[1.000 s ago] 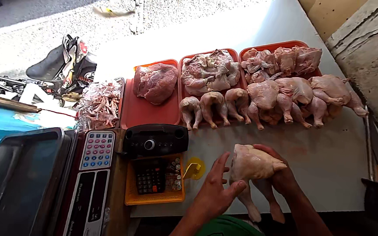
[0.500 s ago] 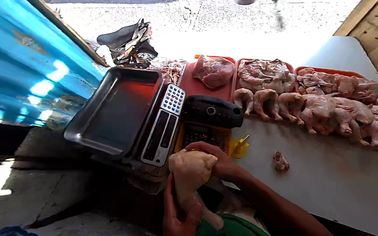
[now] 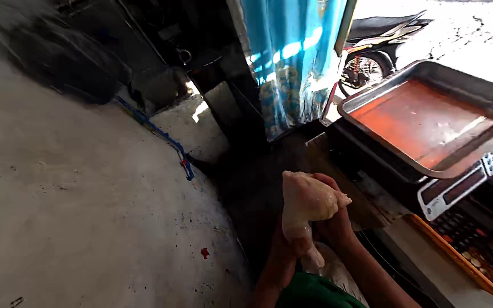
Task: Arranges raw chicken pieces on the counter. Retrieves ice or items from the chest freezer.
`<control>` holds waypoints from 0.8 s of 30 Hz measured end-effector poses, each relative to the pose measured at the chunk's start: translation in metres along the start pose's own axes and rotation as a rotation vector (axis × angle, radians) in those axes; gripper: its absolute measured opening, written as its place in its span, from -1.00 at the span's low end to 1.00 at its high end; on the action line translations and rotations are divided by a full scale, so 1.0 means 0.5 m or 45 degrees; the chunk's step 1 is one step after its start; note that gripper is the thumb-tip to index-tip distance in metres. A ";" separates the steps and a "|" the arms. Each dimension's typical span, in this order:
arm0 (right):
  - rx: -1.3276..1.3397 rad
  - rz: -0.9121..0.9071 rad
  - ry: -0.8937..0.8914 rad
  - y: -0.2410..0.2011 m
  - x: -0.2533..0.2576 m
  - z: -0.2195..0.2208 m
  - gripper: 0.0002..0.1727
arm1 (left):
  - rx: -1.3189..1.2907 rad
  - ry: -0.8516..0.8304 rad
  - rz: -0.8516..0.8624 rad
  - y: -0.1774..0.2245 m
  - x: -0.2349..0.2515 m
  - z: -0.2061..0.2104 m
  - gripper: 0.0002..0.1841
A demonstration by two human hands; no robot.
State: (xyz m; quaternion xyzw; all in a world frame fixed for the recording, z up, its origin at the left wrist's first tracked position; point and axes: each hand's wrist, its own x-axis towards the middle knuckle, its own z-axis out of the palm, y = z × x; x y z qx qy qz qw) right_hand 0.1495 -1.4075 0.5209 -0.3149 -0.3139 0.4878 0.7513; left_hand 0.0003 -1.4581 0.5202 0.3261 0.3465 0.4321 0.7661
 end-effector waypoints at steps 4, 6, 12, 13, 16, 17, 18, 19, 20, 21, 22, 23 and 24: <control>-0.177 0.063 -0.091 0.083 0.097 0.033 -0.62 | 0.089 0.122 0.029 0.039 0.092 -0.049 -0.39; -0.361 0.128 -0.263 0.115 0.160 0.029 -0.49 | 0.115 0.215 0.027 0.056 0.154 -0.087 -0.49; -0.404 0.404 -0.947 0.209 0.397 0.009 0.05 | 0.270 0.509 0.101 0.162 0.374 -0.218 -0.57; -0.320 0.453 -0.871 0.235 0.432 0.023 -0.02 | 0.314 0.556 0.081 0.192 0.408 -0.230 -0.58; -0.281 0.341 -0.581 0.334 0.546 0.093 -0.42 | 0.412 0.660 -0.050 0.285 0.521 -0.260 -0.50; -0.284 0.297 -0.545 0.365 0.583 0.113 -0.49 | 0.393 0.705 -0.087 0.312 0.561 -0.269 -0.47; -0.298 0.277 -0.532 0.391 0.616 0.131 -0.52 | 0.361 0.744 -0.112 0.336 0.598 -0.277 -0.46; -0.318 0.277 -0.519 0.413 0.645 0.146 -0.53 | 0.328 0.774 -0.134 0.356 0.629 -0.286 -0.45; -0.340 0.283 -0.472 0.434 0.672 0.163 -0.59 | 0.310 0.797 -0.151 0.373 0.658 -0.293 -0.43; -0.377 0.282 -0.407 0.455 0.700 0.181 -0.68 | 0.300 0.815 -0.164 0.388 0.685 -0.300 -0.42; -0.424 0.282 -0.359 0.477 0.727 0.196 -0.76 | 0.300 0.816 -0.176 0.398 0.711 -0.309 -0.40; -0.482 0.283 -0.334 0.499 0.754 0.208 -0.79 | 0.306 0.809 -0.184 0.403 0.736 -0.320 -0.36; -0.540 0.291 -0.323 0.522 0.780 0.218 -0.79 | 0.307 0.802 -0.190 0.405 0.761 -0.333 -0.33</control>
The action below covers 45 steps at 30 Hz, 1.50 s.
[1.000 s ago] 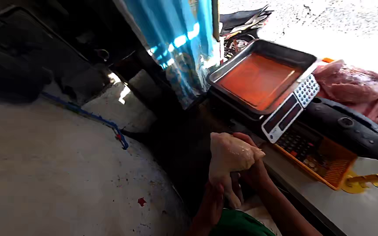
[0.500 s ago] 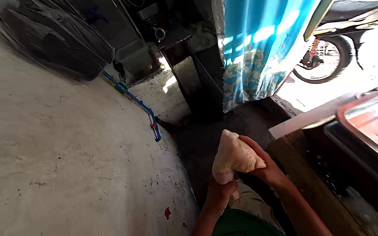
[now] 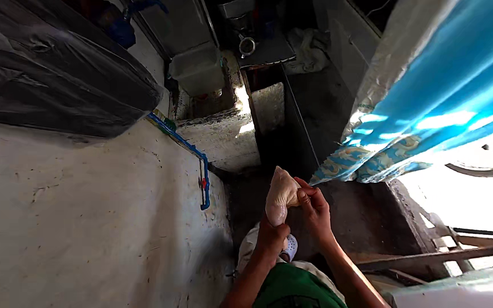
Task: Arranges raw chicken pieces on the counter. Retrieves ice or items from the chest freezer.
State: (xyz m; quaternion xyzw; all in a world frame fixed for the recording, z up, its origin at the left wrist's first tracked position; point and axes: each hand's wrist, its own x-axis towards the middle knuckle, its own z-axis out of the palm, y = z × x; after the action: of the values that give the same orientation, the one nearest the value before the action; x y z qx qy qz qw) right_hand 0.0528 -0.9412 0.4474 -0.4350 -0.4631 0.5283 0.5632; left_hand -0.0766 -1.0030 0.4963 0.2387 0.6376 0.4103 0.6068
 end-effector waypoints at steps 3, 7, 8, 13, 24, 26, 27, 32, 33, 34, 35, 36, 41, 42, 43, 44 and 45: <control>-0.177 0.126 0.010 0.047 0.103 0.022 -0.78 | -0.052 -0.016 -0.034 0.016 0.098 0.000 -0.34; -0.316 0.345 0.181 0.123 0.268 0.025 -0.72 | -0.163 -0.051 -0.155 0.080 0.251 -0.009 -0.34; -0.280 0.408 0.248 0.153 0.314 0.016 -0.70 | -0.160 -0.061 -0.190 0.105 0.295 -0.010 -0.38; 0.165 0.824 0.196 0.222 0.500 -0.012 -0.45 | 0.023 -0.302 -0.368 0.212 0.529 0.004 -0.46; 0.966 0.711 0.733 0.289 0.682 -0.079 -0.76 | 0.343 -0.843 -0.672 0.391 0.822 0.157 -0.54; 0.928 0.661 0.805 0.291 0.761 -0.114 -0.64 | 0.589 -1.004 -0.440 0.415 0.904 0.189 -0.34; 0.868 0.615 0.809 0.292 0.808 -0.139 -0.52 | 0.666 -0.982 -0.284 0.439 0.943 0.206 -0.35; 0.413 0.525 0.672 0.352 1.141 -0.335 -0.44 | 0.732 -0.368 0.335 0.611 1.176 0.279 -0.54; 0.293 0.579 0.696 0.391 1.222 -0.396 -0.35 | 0.761 -0.246 0.464 0.637 1.232 0.291 -0.57; 0.103 0.709 0.765 0.430 1.292 -0.459 -0.26 | 0.826 -0.137 0.600 0.657 1.289 0.303 -0.59; -0.155 0.876 0.816 0.464 1.351 -0.520 -0.07 | 0.918 -0.037 0.761 0.670 1.352 0.316 -0.61; -0.440 0.998 0.801 0.492 1.405 -0.575 0.09 | 1.033 0.045 0.943 0.678 1.422 0.329 -0.61; -1.017 1.009 0.260 0.587 1.488 -0.634 -0.37 | 1.389 0.348 1.261 0.658 1.605 0.377 -0.53; -0.995 1.032 0.163 0.619 1.467 -0.631 -0.41 | 1.406 0.393 1.282 0.650 1.603 0.379 -0.53; -0.969 1.075 0.093 0.655 1.441 -0.625 -0.43 | 1.404 0.442 1.316 0.643 1.602 0.378 -0.55; -0.959 1.128 0.053 0.692 1.418 -0.618 -0.46 | 1.405 0.492 1.357 0.639 1.603 0.378 -0.56; -0.974 1.196 0.009 0.729 1.398 -0.608 -0.48 | 1.419 0.531 1.389 0.637 1.603 0.377 -0.58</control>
State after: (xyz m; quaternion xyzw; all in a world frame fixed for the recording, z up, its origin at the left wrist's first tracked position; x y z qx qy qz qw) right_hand 0.2899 -0.2205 0.0755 -0.7663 -0.3769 0.5149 0.0749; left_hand -0.0753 -0.1411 0.3059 0.7024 0.6421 0.3066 -0.0187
